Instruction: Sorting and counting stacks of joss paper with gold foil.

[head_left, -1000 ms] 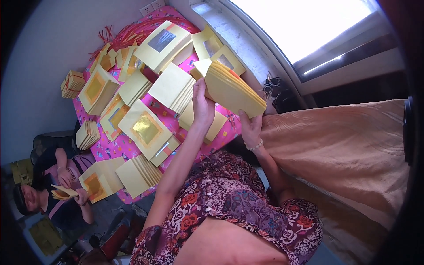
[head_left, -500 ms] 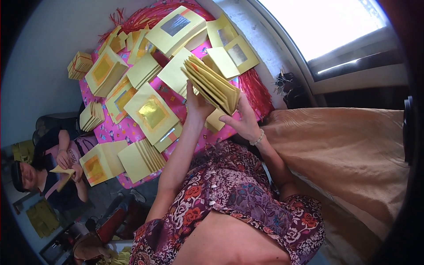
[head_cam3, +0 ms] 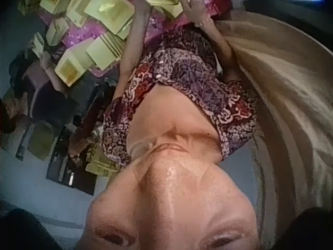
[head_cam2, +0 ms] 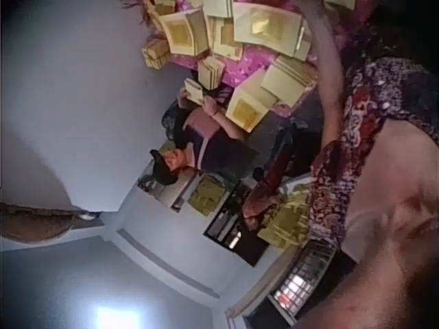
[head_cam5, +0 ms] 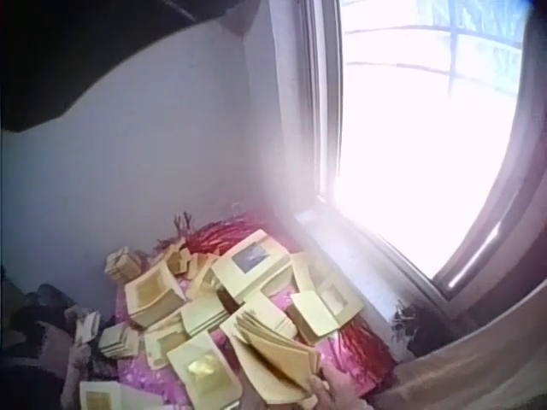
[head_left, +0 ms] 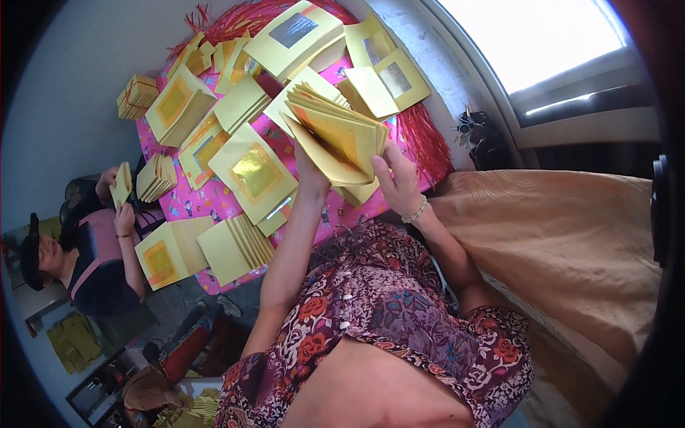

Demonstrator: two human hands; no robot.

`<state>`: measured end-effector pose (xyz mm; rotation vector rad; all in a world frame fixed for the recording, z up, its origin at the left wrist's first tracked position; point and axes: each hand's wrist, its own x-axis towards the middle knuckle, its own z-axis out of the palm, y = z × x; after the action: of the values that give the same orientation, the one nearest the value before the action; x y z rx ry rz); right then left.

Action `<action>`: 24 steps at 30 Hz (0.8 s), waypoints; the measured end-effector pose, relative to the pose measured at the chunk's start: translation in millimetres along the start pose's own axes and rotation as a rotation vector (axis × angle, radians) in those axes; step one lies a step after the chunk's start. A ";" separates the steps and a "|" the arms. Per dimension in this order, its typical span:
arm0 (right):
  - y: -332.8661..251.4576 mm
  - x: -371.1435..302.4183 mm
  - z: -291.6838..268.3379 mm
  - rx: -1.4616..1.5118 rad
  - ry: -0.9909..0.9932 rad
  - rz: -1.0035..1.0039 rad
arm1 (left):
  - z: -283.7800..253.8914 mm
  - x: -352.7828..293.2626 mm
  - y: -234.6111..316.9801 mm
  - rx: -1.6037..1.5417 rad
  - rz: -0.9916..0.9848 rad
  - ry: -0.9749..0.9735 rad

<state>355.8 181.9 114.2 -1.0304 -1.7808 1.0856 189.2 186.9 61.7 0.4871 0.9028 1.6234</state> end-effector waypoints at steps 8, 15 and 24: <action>10.8 -0.6 -0.6 0.010 0.027 0.032 | 6.1 3.1 -1.4 -0.091 -0.030 0.101; 17.4 1.4 2.4 0.068 -0.044 0.122 | 4.8 -0.4 15.8 -0.172 -0.098 0.131; -0.3 31.5 54.9 0.217 -0.381 -0.031 | -113.4 -22.7 13.8 -0.210 0.070 0.189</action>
<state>294.8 195.1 103.5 -0.6947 -1.9093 1.4951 103.5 131.1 5.9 0.2247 0.8492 1.8279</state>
